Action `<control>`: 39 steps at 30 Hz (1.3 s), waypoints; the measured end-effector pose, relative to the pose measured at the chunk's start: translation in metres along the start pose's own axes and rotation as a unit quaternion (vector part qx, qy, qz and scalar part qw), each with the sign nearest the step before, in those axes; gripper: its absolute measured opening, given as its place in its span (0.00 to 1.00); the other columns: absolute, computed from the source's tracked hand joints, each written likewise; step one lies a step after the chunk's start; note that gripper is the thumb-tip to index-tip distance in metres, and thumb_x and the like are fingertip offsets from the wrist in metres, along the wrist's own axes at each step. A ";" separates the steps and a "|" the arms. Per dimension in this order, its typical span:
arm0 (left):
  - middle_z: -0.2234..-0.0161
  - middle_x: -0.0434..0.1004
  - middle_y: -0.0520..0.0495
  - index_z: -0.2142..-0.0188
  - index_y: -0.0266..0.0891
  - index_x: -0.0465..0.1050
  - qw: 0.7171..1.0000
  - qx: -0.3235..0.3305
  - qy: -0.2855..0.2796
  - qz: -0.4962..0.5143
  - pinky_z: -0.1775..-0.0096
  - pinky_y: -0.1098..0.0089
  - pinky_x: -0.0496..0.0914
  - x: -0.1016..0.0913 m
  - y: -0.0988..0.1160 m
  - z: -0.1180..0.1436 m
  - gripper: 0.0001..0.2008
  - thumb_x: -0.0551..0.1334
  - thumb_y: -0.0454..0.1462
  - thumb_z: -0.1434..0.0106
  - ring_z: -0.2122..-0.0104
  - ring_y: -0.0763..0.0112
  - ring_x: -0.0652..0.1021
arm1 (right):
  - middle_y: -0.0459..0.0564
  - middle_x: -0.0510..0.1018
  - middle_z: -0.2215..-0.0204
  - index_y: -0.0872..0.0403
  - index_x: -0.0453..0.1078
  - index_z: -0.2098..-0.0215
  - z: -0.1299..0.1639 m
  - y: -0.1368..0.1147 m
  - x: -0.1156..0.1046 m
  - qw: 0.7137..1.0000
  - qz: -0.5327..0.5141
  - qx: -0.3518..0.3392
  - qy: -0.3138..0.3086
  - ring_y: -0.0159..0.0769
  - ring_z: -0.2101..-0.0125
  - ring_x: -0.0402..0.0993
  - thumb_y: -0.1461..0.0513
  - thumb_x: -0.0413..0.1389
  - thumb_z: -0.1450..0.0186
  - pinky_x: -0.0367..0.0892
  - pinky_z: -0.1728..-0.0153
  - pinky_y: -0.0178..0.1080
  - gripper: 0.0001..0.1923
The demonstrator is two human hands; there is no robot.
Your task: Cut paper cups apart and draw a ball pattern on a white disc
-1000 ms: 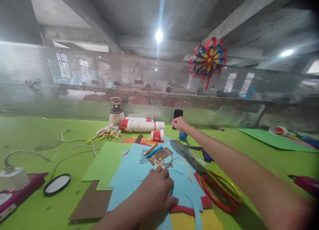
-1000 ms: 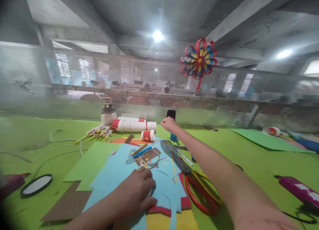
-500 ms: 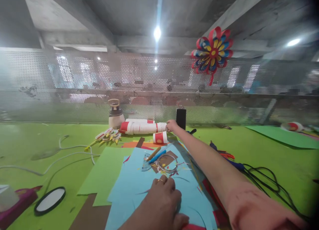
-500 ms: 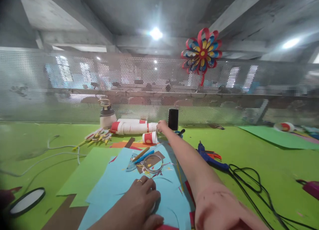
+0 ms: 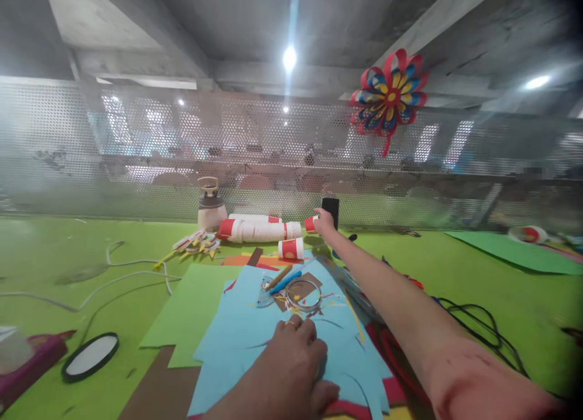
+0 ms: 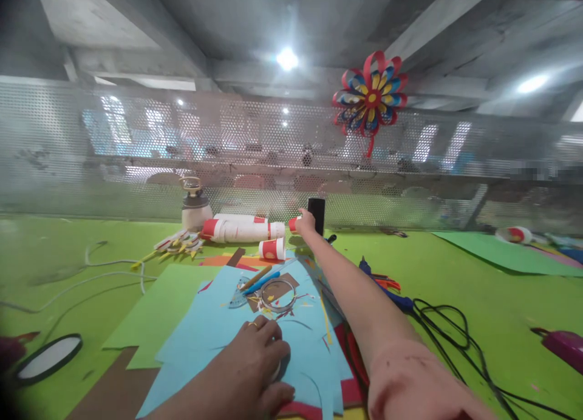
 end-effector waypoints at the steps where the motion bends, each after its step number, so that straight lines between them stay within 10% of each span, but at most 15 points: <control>1: 0.57 0.73 0.40 0.62 0.39 0.74 1.000 -0.002 0.004 0.004 0.54 0.50 0.69 0.000 0.000 0.001 0.15 0.65 0.47 0.43 0.55 0.50 0.72 | 0.54 0.72 0.48 0.55 0.67 0.46 0.000 -0.002 -0.005 1.000 -0.011 -0.001 0.007 0.42 0.54 0.74 0.58 0.56 0.31 0.72 0.55 0.49 0.17; 10: 0.52 0.71 0.37 0.54 0.37 0.72 0.981 -0.001 0.111 0.157 0.51 0.56 0.69 -0.018 -0.010 0.002 0.16 0.61 0.43 0.38 0.55 0.57 0.74 | 0.54 0.74 0.51 0.56 0.67 0.46 0.068 -0.039 -0.047 0.978 -0.193 -0.075 -0.019 0.40 0.57 0.75 0.58 0.56 0.31 0.73 0.58 0.47 0.17; 17: 0.58 0.78 0.42 0.56 0.38 0.72 0.854 -0.073 0.300 0.420 0.57 0.61 0.72 -0.058 -0.041 0.011 0.15 0.58 0.45 0.36 0.59 0.63 0.77 | 0.50 0.82 0.64 0.56 0.62 0.42 0.201 -0.054 -0.095 0.944 -0.271 -0.159 -0.102 0.37 0.61 0.79 0.62 0.60 0.39 0.74 0.57 0.43 0.27; 23: 0.59 0.79 0.44 0.58 0.36 0.76 0.805 -0.028 0.264 0.531 0.58 0.65 0.70 -0.064 -0.016 0.018 0.15 0.60 0.46 0.36 0.61 0.66 0.76 | 0.50 0.82 0.61 0.49 0.69 0.47 0.278 -0.057 -0.118 0.933 -0.128 -0.334 -0.025 0.36 0.63 0.80 0.67 0.58 0.36 0.74 0.56 0.42 0.20; 31: 0.77 0.71 0.53 0.75 0.36 0.73 0.765 -0.067 0.260 0.585 0.70 0.73 0.62 -0.048 -0.017 0.014 0.11 0.67 0.42 0.43 0.74 0.75 0.68 | 0.47 0.83 0.62 0.46 0.61 0.38 0.295 -0.042 -0.103 0.922 -0.110 -0.370 0.008 0.35 0.63 0.80 0.69 0.57 0.35 0.75 0.56 0.39 0.29; 39: 0.71 0.77 0.51 0.67 0.38 0.78 0.716 -0.054 0.236 0.655 0.67 0.74 0.65 -0.043 -0.013 0.008 0.07 0.69 0.38 0.44 0.71 0.75 0.71 | 0.46 0.81 0.61 0.44 0.62 0.40 0.296 -0.026 -0.090 0.940 -0.183 -0.282 -0.060 0.33 0.61 0.78 0.67 0.57 0.35 0.72 0.53 0.38 0.27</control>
Point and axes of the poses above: each hand's wrist, its own z-axis away from the middle knuckle, its own x-axis out of the palm, y = z × x, the point moved 8 cm from there along -z, towards the middle knuckle
